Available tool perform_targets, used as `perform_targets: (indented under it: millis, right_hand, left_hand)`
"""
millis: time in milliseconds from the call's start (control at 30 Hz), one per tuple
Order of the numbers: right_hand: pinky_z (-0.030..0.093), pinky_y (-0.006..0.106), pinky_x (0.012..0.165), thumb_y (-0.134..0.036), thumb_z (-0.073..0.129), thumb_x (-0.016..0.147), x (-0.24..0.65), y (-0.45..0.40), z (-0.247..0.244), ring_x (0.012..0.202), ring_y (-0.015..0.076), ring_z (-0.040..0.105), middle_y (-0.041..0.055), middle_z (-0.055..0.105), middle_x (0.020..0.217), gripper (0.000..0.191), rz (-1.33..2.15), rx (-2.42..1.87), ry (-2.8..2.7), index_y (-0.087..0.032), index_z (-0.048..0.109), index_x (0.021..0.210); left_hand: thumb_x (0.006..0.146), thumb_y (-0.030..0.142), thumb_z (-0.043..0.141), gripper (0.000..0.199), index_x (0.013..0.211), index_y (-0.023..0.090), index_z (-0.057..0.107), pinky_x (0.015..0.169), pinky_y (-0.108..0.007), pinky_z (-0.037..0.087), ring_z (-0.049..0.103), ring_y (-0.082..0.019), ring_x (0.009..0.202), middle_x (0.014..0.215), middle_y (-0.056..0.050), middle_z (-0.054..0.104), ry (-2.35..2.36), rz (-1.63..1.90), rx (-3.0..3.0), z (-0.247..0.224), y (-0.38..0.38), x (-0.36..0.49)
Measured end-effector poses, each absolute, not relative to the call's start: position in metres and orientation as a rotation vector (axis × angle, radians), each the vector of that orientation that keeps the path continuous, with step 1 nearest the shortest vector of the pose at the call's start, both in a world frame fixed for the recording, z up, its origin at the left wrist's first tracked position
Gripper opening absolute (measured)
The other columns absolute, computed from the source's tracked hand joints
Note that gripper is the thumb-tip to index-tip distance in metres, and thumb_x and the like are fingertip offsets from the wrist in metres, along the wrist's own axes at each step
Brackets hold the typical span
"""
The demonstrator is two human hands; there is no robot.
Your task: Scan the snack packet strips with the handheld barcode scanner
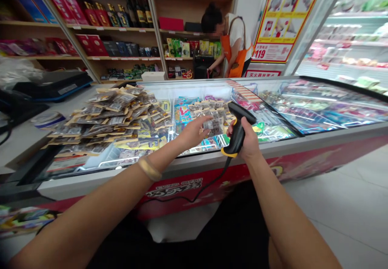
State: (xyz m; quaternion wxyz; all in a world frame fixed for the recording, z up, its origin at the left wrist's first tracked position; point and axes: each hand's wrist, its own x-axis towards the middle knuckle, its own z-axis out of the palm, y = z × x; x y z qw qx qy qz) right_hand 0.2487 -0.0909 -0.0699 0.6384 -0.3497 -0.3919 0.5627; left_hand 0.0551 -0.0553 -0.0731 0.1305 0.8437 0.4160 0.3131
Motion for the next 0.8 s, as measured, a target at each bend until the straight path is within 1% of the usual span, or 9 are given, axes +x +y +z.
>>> perform_targets:
  millis: [67, 133, 267, 367, 467, 600, 700, 800]
  right_hand:
    - [0.055, 0.034, 0.062, -0.064, 0.072, 0.069, 0.255, -0.087, -0.072, 0.06, 0.0186, 0.061, 0.0001, 0.057, 0.058, 0.044, 1.282, -0.849, -0.846, -0.021, 0.062, 0.073]
    - [0.057, 0.036, 0.062, -0.064, 0.073, 0.067, 0.255, -0.083, -0.074, 0.061, 0.0207, 0.065, 0.0012, 0.06, 0.057, 0.045, 1.309, -0.897, -0.818, -0.021, 0.062, 0.071]
    - [0.059, 0.034, 0.063, -0.063, 0.072, 0.071, 0.25, -0.078, -0.075, 0.063, 0.0215, 0.069, 0.0031, 0.063, 0.057, 0.044, 1.337, -0.942, -0.844, -0.019, 0.063, 0.071]
    - [0.059, 0.032, 0.063, -0.062, 0.072, 0.072, 0.25, -0.079, -0.075, 0.065, 0.0214, 0.071, 0.0048, 0.065, 0.061, 0.044, 1.352, -0.936, -0.867, -0.018, 0.064, 0.072]
    - [0.059, 0.03, 0.063, -0.062, 0.072, 0.072, 0.251, -0.081, -0.075, 0.067, 0.0205, 0.072, 0.0044, 0.066, 0.063, 0.045, 1.342, -0.924, -0.872, -0.018, 0.064, 0.073]
    - [0.059, 0.032, 0.064, -0.065, 0.07, 0.073, 0.236, -0.082, -0.071, 0.071, 0.0219, 0.072, 0.003, 0.065, 0.063, 0.045, 1.366, -0.882, -0.91, -0.02, 0.063, 0.074]
    - [0.057, 0.03, 0.062, -0.065, 0.071, 0.071, 0.205, -0.081, -0.068, 0.068, 0.0202, 0.07, 0.0021, 0.065, 0.062, 0.046, 1.422, -0.861, -0.937, -0.02, 0.064, 0.073]
    - [0.055, 0.029, 0.059, -0.065, 0.075, 0.065, 0.167, -0.08, -0.067, 0.063, 0.0184, 0.067, 0.0015, 0.065, 0.061, 0.047, 1.481, -0.833, -0.995, -0.019, 0.065, 0.07]
  left_hand:
    - [0.087, 0.022, 0.061, 0.042, 0.128, 0.022, 0.062, 0.11, -0.052, 0.039, 0.051, -0.032, 0.13, 0.138, -0.015, 0.057, 1.305, 0.774, 2.591, -0.074, -0.052, 0.066]
    - [0.087, 0.03, 0.063, 0.041, 0.127, 0.023, 0.064, 0.112, -0.055, 0.036, 0.044, -0.036, 0.135, 0.143, -0.017, 0.051, 1.386, 0.647, 2.665, -0.075, -0.052, 0.07]
    - [0.089, 0.036, 0.061, 0.047, 0.135, 0.026, 0.059, 0.113, -0.056, 0.033, 0.039, -0.037, 0.139, 0.149, -0.015, 0.045, 1.42, 0.522, 2.689, -0.077, -0.057, 0.07]
    - [0.089, 0.037, 0.062, 0.051, 0.138, 0.025, 0.055, 0.113, -0.057, 0.032, 0.037, -0.038, 0.14, 0.151, -0.016, 0.042, 1.41, 0.57, 2.688, -0.077, -0.061, 0.064]
    - [0.09, 0.035, 0.059, 0.047, 0.136, 0.023, 0.055, 0.113, -0.057, 0.034, 0.039, -0.035, 0.139, 0.148, -0.017, 0.045, 1.407, 0.724, 2.68, -0.075, -0.061, 0.043]
    - [0.092, 0.032, 0.052, 0.041, 0.13, 0.018, 0.059, 0.112, -0.057, 0.036, 0.044, -0.034, 0.137, 0.141, -0.018, 0.052, 1.576, 0.819, 2.649, -0.071, -0.056, -0.011]
    - [0.092, 0.03, 0.049, 0.043, 0.131, 0.014, 0.057, 0.112, -0.055, 0.038, 0.046, -0.033, 0.136, 0.143, -0.019, 0.052, 1.695, 0.747, 2.627, -0.07, -0.053, -0.049]
    - [0.092, 0.03, 0.049, 0.046, 0.134, 0.013, 0.054, 0.117, -0.056, 0.03, 0.038, -0.034, 0.143, 0.148, -0.017, 0.049, 1.683, 0.521, 2.658, -0.073, -0.059, -0.07]
